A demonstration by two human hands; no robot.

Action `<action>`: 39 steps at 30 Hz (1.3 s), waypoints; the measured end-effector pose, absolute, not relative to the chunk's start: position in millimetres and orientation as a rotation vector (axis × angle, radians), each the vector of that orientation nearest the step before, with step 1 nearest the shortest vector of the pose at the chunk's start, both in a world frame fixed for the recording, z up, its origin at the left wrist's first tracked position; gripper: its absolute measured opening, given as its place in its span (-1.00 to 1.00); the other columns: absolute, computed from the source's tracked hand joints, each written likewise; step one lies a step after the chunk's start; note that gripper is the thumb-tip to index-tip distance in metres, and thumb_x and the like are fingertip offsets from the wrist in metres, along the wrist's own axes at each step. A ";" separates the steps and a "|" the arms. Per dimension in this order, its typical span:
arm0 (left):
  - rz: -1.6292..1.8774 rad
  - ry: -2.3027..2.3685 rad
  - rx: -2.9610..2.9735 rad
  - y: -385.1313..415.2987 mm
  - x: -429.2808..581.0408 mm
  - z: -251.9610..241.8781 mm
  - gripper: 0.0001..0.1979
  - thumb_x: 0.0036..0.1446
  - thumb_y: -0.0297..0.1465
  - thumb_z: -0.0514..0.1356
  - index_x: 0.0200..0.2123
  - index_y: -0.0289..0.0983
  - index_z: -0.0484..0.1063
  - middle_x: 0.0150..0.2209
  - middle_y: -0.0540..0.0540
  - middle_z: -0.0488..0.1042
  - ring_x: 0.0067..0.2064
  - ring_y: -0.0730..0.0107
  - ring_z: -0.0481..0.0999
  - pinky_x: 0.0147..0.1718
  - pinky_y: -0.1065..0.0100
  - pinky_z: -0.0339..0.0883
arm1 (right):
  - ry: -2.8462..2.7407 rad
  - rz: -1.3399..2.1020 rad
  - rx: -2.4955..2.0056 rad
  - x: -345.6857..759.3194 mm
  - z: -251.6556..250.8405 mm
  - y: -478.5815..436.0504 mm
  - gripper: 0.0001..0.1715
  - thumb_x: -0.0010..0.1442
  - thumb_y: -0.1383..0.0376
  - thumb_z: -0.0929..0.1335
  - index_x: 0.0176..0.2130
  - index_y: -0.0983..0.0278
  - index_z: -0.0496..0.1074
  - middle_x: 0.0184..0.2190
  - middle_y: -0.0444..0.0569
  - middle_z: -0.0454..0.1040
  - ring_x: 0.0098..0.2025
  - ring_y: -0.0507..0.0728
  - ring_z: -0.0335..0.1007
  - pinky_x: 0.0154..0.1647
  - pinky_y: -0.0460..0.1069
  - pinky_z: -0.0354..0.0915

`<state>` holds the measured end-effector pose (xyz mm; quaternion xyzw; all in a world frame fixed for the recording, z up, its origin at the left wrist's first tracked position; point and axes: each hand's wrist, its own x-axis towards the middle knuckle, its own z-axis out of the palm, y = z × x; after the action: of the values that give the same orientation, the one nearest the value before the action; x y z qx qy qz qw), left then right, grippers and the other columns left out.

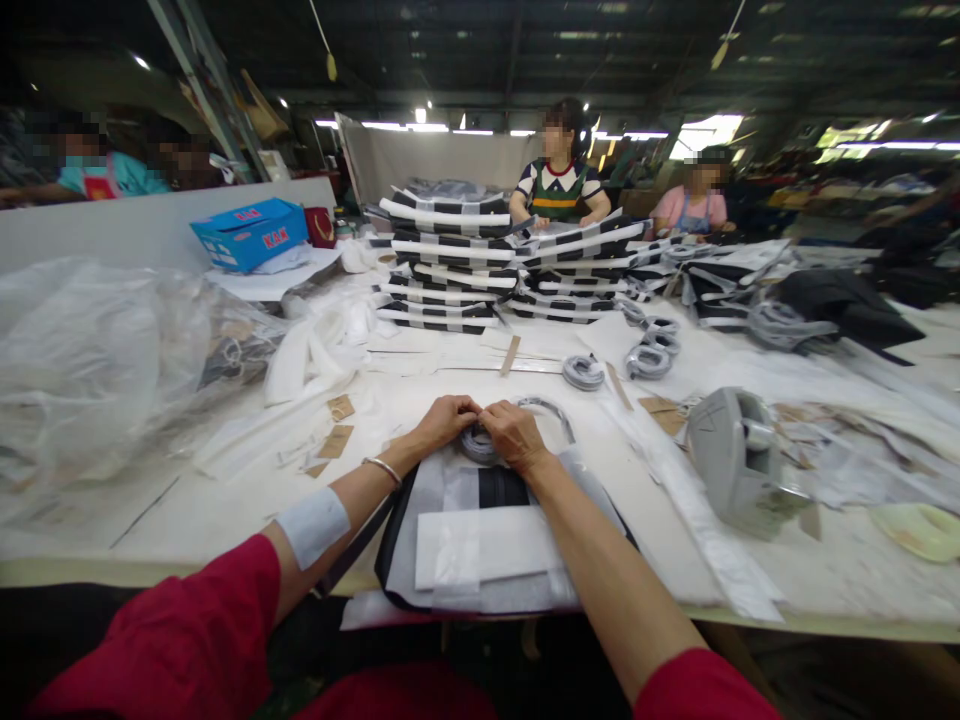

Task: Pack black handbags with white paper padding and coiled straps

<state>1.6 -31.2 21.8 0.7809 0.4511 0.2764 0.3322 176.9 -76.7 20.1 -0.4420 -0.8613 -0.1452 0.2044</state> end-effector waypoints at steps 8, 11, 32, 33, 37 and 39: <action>0.671 1.121 2.106 -37.0 -4.7 28.3 -0.73 -0.01 -0.52 0.17 -0.22 -0.25 0.58 -0.24 -0.01 0.61 -0.20 0.36 0.53 -0.13 0.40 0.36 | -2.420 -0.528 -1.131 176.4 20.9 -76.0 -0.78 0.29 0.45 0.28 -0.34 0.29 0.47 -0.42 -0.03 0.49 -0.33 0.11 0.30 -0.26 -0.02 0.08; 0.702 1.175 2.124 -39.1 -1.8 26.3 -0.73 -0.01 -0.54 0.14 -0.23 -0.26 0.54 -0.27 -0.02 0.59 -0.22 0.36 0.51 -0.13 0.37 0.36 | -2.424 -0.538 -1.157 177.6 18.4 -74.5 -0.76 0.28 0.47 0.26 -0.33 0.29 0.48 -0.47 -0.04 0.46 -0.37 0.11 0.28 -0.30 -0.02 0.06; 0.547 1.427 2.169 -46.1 13.4 32.6 -0.85 0.00 -0.45 0.24 -0.29 -0.25 0.50 -0.30 -0.07 0.58 -0.22 0.25 0.52 -0.20 0.34 0.34 | -2.307 0.363 -1.761 172.1 55.5 -50.9 -0.92 0.11 0.32 0.40 -0.32 0.23 0.53 -0.38 -0.10 0.56 -0.31 0.07 0.42 -0.34 -0.10 0.18; 0.546 1.434 2.168 -46.4 13.4 32.5 -0.85 0.00 -0.45 0.24 -0.29 -0.25 0.50 -0.29 -0.08 0.58 -0.21 0.25 0.52 -0.20 0.33 0.34 | -2.315 0.357 -1.786 171.7 57.3 -48.6 -0.91 0.10 0.30 0.41 -0.32 0.23 0.55 -0.39 -0.09 0.56 -0.31 0.08 0.42 -0.35 -0.10 0.18; 0.556 1.451 2.170 -48.5 13.4 30.6 -0.82 0.03 -0.47 0.22 -0.23 -0.24 0.43 -0.26 -0.09 0.57 -0.18 0.22 0.53 -0.19 0.31 0.34 | -2.385 0.325 -1.812 171.4 61.3 -44.9 -0.87 0.09 0.24 0.44 -0.33 0.24 0.59 -0.39 -0.05 0.56 -0.31 0.09 0.44 -0.36 -0.09 0.18; 0.574 1.448 2.172 -49.8 13.4 28.9 -0.73 0.04 -0.50 0.21 -0.14 -0.24 0.36 -0.24 -0.09 0.56 -0.17 0.23 0.54 -0.20 0.32 0.34 | -2.431 0.299 -1.780 171.4 63.0 -46.7 -0.87 0.12 0.25 0.43 -0.32 0.23 0.59 -0.33 -0.04 0.57 -0.26 0.10 0.44 -0.31 -0.09 0.19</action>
<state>13.4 -49.8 28.9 0.7903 0.5271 0.2090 0.2322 171.4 -46.7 63.0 -0.5869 -0.8016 0.0986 0.0570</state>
